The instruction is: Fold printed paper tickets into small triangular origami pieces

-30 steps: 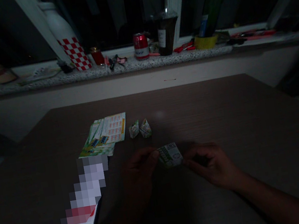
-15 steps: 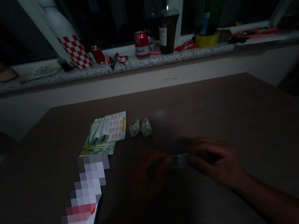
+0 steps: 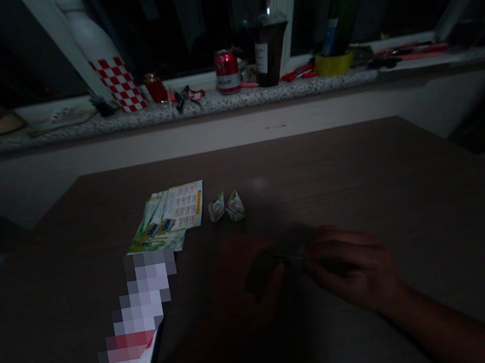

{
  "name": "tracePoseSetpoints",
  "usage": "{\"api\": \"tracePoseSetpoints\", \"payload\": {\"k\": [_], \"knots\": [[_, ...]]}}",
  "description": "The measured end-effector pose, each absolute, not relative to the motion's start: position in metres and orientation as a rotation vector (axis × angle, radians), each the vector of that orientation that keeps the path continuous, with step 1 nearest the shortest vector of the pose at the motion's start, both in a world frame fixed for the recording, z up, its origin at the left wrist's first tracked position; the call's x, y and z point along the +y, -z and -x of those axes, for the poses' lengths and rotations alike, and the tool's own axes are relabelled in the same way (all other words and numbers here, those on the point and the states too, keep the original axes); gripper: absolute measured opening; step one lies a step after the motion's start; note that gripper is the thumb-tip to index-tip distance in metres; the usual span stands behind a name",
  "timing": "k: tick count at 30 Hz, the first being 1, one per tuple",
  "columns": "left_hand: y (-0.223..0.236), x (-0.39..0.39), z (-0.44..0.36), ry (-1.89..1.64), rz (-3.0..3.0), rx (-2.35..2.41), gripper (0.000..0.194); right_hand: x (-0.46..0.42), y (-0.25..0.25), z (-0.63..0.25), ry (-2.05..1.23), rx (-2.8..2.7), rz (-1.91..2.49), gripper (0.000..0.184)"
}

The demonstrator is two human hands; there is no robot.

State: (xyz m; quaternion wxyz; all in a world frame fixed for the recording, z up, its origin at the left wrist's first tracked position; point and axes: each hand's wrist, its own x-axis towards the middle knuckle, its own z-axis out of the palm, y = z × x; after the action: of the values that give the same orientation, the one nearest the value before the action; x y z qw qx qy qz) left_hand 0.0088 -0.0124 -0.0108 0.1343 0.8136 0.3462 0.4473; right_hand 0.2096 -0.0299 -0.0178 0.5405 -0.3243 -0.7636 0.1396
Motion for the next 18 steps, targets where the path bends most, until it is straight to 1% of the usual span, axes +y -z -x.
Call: {"api": "tracePoseSetpoints", "payload": {"k": [2,4,9,18], "knots": [[0.007,-0.012,-0.011,-1.348,-2.485,0.93,0.024,-0.029,0.017,-0.209,-0.285,-1.852,0.737,0.019],[0.004,-0.012,-0.012,-1.35,-2.586,0.859,0.018,-0.028,0.017,-0.208,-0.237,-1.894,0.711,0.017],[0.0,-0.013,-0.014,-1.203,-2.714,0.791,0.006,-0.03,0.016,-0.206,-0.152,-1.984,0.694,0.008],[-0.001,-0.005,-0.012,-0.988,-2.844,0.75,0.008,-0.031,0.021,-0.209,-0.091,-2.111,0.682,0.011]]}}
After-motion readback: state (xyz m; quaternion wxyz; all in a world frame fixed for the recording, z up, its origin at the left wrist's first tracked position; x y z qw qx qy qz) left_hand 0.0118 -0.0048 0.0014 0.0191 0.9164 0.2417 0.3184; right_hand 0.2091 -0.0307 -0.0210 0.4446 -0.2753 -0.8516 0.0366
